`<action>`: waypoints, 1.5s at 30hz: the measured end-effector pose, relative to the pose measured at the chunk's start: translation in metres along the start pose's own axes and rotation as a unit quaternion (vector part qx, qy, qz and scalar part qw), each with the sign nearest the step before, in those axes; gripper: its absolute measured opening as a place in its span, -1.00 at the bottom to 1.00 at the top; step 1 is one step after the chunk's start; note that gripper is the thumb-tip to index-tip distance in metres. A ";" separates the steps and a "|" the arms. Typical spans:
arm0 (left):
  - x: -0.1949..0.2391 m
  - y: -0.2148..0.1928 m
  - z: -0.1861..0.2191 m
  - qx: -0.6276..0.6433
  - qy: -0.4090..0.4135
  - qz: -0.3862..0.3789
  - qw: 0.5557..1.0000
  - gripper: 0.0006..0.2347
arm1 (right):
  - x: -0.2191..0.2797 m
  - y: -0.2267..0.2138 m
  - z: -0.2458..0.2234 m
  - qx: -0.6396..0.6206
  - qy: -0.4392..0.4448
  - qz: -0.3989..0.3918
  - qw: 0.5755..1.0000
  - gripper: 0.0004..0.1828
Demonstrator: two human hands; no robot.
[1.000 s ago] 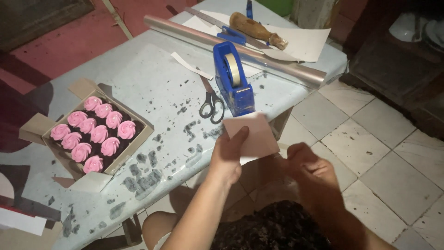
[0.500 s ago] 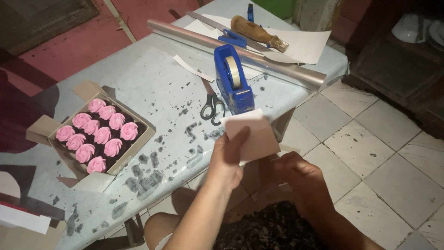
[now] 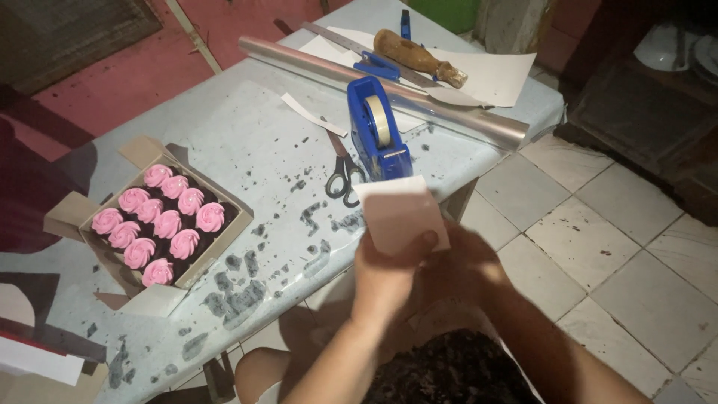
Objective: Assembling a cardboard box and packaging a tray of cupcakes using tape and scissors.
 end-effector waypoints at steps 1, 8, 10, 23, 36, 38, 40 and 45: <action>0.001 0.001 -0.002 0.027 -0.019 -0.006 0.999 -0.31 | -0.011 0.009 -0.003 -0.041 -0.007 -0.024 0.999 -0.58; 0.023 -0.004 0.008 -0.026 0.001 0.021 0.999 -0.27 | -0.061 0.044 -0.045 -0.040 -0.081 -0.082 0.993 -0.32; 0.038 0.000 0.029 -0.053 -0.022 0.016 0.998 -0.29 | -0.035 0.050 -0.066 0.020 -0.064 -0.076 0.995 -0.30; 0.024 0.011 -0.050 0.134 -0.086 -0.072 0.985 -0.78 | -0.052 0.064 -0.071 -0.001 -0.185 -0.179 0.966 -0.62; 0.015 0.015 -0.065 0.125 -0.088 -0.154 0.976 -0.77 | -0.053 0.038 -0.057 0.379 -0.720 -0.089 0.575 -0.41; 0.032 0.009 -0.064 0.067 -0.137 -0.167 0.974 -0.70 | -0.077 0.006 -0.027 0.336 -0.189 -0.071 0.920 -0.77; 0.034 -0.003 -0.062 -0.006 -0.126 -0.156 0.980 -0.69 | -0.066 0.000 -0.003 0.328 -0.185 -0.074 0.923 -0.60; 0.057 -0.036 -0.039 -0.182 -0.136 -0.138 0.964 -0.59 | -0.045 0.012 0.083 0.025 -0.047 -0.123 0.991 -0.65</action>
Point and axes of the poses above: each hand's wrist, its own x-axis away from the middle knuckle, its own y-axis out of the palm, z = x × y, the point moved 10 cm from there along -x, towards the middle knuckle, and after that the axes turned 12 degrees about -y, right-handed, at the moved point
